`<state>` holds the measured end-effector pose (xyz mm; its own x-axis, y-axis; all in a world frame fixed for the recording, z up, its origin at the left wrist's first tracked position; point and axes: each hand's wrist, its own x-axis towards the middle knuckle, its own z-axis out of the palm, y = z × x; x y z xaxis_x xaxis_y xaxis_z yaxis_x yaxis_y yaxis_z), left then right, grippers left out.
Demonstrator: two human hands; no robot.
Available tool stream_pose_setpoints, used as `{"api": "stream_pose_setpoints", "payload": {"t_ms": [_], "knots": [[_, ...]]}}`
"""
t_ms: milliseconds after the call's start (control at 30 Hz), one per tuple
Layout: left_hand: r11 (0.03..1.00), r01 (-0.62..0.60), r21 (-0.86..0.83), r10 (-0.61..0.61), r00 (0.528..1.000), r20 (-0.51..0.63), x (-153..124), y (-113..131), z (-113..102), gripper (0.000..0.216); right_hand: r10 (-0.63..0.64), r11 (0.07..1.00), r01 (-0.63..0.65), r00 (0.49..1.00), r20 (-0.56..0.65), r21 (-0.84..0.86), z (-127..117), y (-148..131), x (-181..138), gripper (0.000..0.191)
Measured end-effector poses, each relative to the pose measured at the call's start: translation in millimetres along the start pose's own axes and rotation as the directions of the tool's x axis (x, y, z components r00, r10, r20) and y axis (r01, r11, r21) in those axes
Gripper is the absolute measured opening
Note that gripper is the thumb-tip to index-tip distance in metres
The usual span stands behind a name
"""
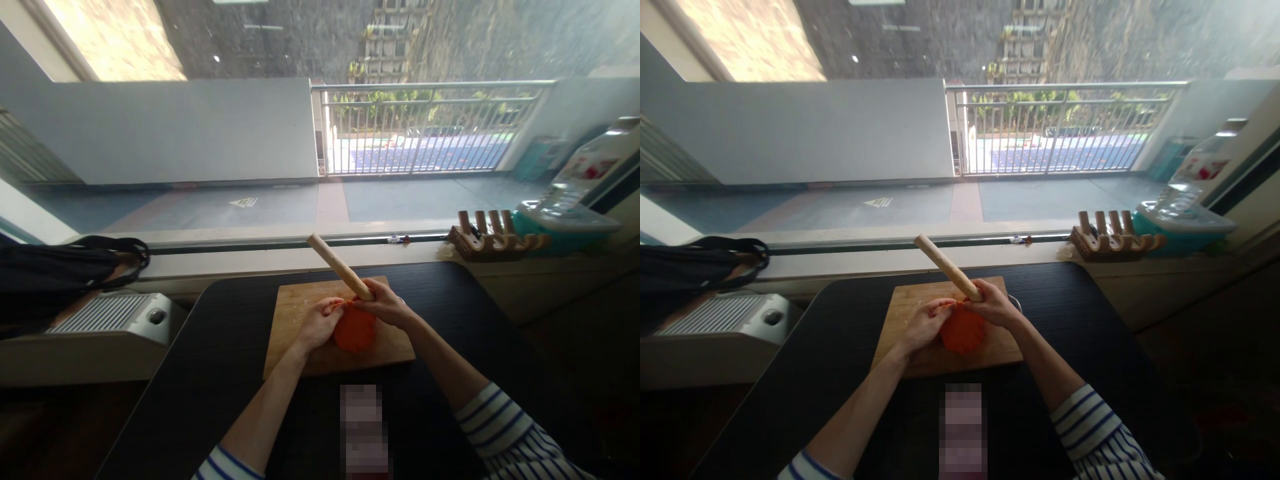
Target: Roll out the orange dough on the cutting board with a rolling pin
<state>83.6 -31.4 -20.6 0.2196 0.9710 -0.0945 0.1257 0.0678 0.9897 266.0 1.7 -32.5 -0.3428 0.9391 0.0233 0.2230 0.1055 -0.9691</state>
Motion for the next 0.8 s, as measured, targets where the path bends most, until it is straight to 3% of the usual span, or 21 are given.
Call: {"api": "stream_pose_setpoints", "payload": {"t_ms": [100, 233, 533, 800], "knots": [[0.998, -0.044, 0.036, 0.044, 0.999, 0.001, 5, -1, -2, 0.026, 0.001, 1.0, 0.0, 1.0, 0.024, -0.02, -1, -2, 3, 0.036], [0.998, -0.053, 0.022, 0.055, 0.992, -0.117, 13, -10, -6, 0.023, 0.032, 0.999, -0.032, 0.999, 0.018, -0.009, -6, -4, 5, 0.033], [0.985, 0.019, -0.169, -0.05, 0.982, -0.181, 11, -16, 1, 0.032, 0.077, 0.997, -0.077, 0.995, -0.068, -0.001, -6, -3, 1, 0.028], [0.979, 0.033, 0.203, -0.007, 0.992, -0.125, 15, -11, -8, 0.031, 0.063, 0.992, -0.067, 0.997, -0.039, -0.109, -8, 14, 8, 0.029]]}}
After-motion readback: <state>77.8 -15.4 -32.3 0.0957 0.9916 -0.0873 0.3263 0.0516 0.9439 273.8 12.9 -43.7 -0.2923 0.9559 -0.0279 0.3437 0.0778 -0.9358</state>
